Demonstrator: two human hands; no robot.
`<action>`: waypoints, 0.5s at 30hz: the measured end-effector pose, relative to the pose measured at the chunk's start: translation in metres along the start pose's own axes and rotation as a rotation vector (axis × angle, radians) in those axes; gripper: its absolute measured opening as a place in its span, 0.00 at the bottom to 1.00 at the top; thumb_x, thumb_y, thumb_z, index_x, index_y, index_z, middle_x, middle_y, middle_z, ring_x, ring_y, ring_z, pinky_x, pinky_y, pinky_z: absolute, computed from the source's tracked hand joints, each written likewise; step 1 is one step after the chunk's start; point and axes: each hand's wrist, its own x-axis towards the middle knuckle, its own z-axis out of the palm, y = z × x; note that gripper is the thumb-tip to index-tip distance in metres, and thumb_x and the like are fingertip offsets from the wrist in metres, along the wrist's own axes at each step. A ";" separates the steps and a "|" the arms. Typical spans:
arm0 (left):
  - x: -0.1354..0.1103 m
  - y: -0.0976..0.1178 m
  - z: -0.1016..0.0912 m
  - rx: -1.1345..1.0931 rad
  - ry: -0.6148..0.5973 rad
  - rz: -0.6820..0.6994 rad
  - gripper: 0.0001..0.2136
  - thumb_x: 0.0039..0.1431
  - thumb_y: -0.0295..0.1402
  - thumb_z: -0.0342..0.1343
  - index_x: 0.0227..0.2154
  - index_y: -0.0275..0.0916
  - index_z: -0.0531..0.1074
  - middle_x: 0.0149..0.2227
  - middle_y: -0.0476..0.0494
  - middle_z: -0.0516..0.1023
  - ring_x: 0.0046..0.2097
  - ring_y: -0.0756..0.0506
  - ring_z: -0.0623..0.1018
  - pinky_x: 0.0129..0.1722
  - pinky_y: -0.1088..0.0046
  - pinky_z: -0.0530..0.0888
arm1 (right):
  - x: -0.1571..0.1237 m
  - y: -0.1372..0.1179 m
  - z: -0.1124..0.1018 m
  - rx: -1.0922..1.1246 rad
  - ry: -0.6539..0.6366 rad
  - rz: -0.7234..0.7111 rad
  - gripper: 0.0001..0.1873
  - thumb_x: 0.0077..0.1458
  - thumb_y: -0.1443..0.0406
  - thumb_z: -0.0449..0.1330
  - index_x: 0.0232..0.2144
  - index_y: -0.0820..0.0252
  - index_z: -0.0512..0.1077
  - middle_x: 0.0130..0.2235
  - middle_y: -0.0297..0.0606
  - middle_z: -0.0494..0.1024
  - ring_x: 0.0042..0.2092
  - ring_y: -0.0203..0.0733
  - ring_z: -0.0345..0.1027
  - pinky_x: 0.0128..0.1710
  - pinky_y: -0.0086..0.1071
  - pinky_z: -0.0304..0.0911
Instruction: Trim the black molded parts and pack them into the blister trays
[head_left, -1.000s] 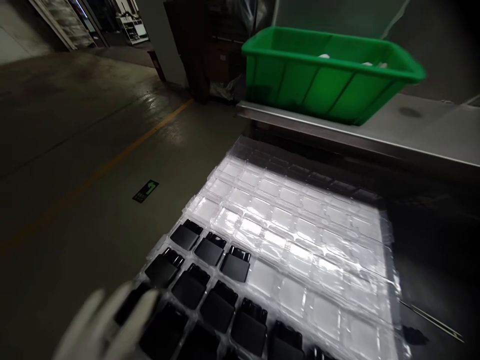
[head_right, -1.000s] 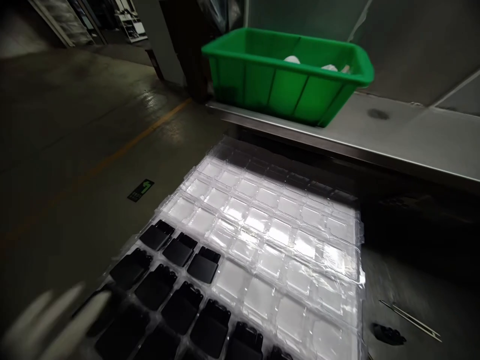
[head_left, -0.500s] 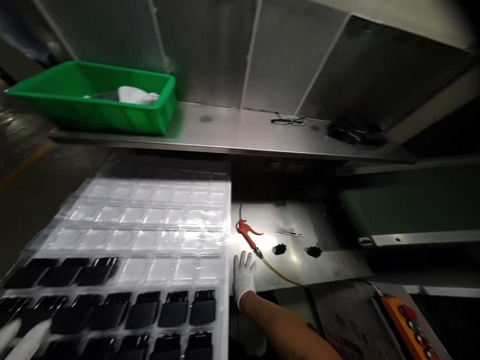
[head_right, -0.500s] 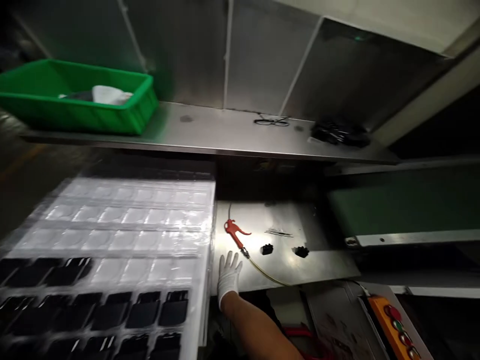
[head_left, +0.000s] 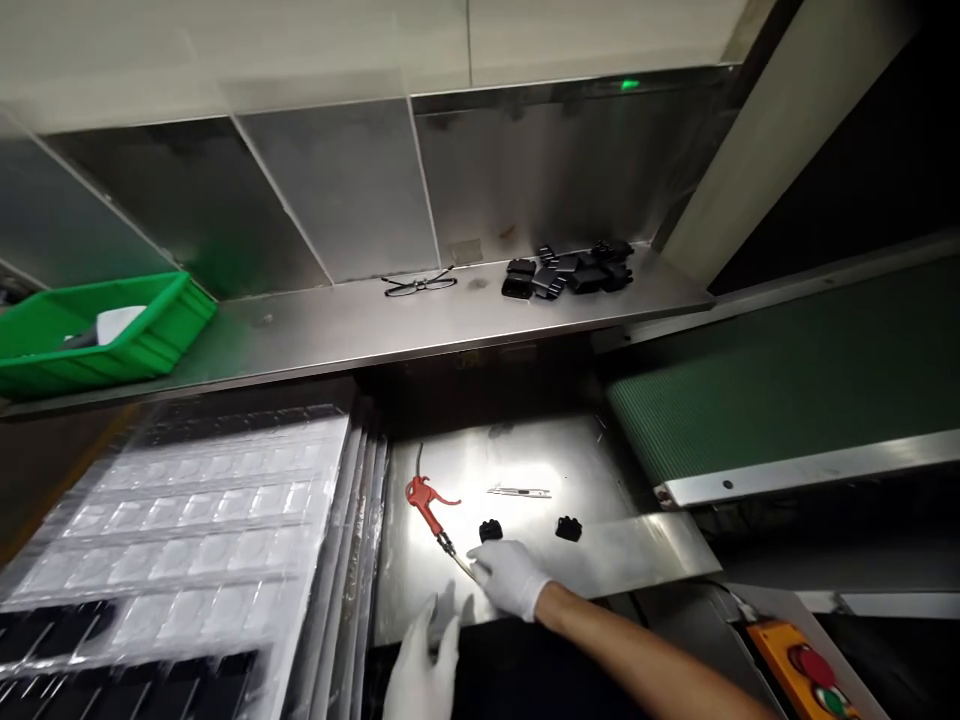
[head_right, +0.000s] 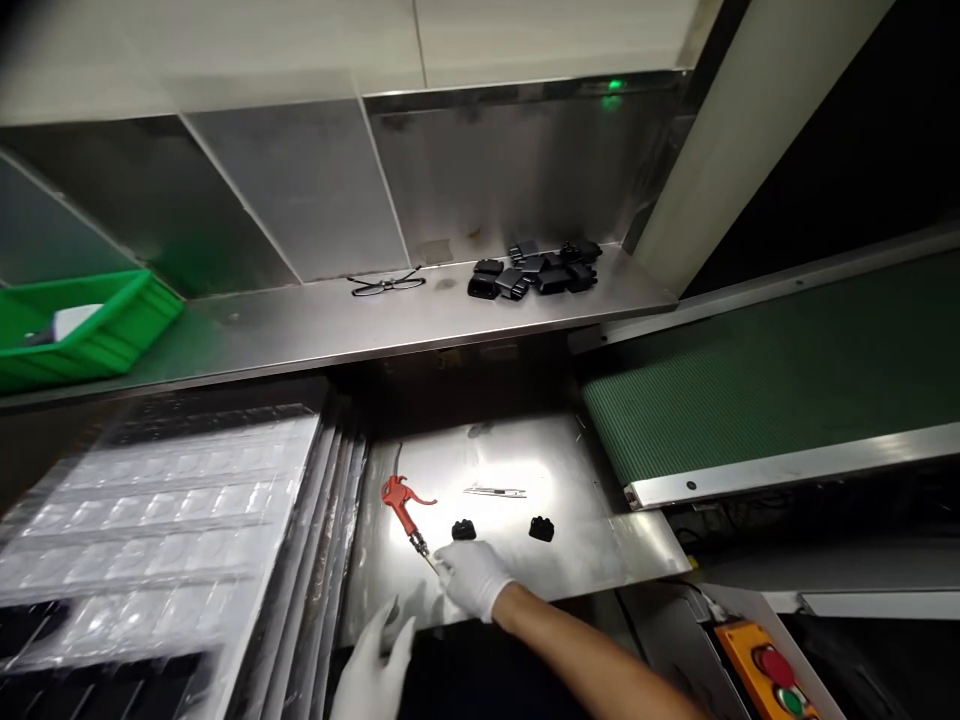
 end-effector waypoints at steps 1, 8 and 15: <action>0.011 0.012 0.017 0.083 -0.070 0.028 0.28 0.58 0.47 0.53 0.58 0.38 0.67 0.60 0.34 0.74 0.62 0.34 0.73 0.60 0.59 0.72 | -0.005 0.020 -0.007 0.013 0.055 0.071 0.16 0.69 0.64 0.52 0.55 0.56 0.73 0.51 0.40 0.78 0.51 0.46 0.73 0.54 0.42 0.68; 0.096 0.078 0.104 0.738 -0.290 0.248 0.32 0.58 0.34 0.57 0.65 0.43 0.56 0.63 0.29 0.62 0.53 0.35 0.76 0.52 0.59 0.71 | -0.006 0.100 -0.051 0.042 0.267 0.321 0.16 0.70 0.65 0.55 0.57 0.61 0.70 0.52 0.43 0.75 0.53 0.47 0.70 0.56 0.47 0.65; 0.147 0.061 0.120 0.635 -0.398 0.296 0.12 0.61 0.30 0.53 0.47 0.39 0.71 0.50 0.37 0.74 0.46 0.41 0.78 0.49 0.61 0.71 | 0.017 0.088 -0.066 -0.056 0.218 0.335 0.10 0.68 0.65 0.60 0.50 0.63 0.73 0.47 0.40 0.76 0.49 0.46 0.71 0.53 0.47 0.69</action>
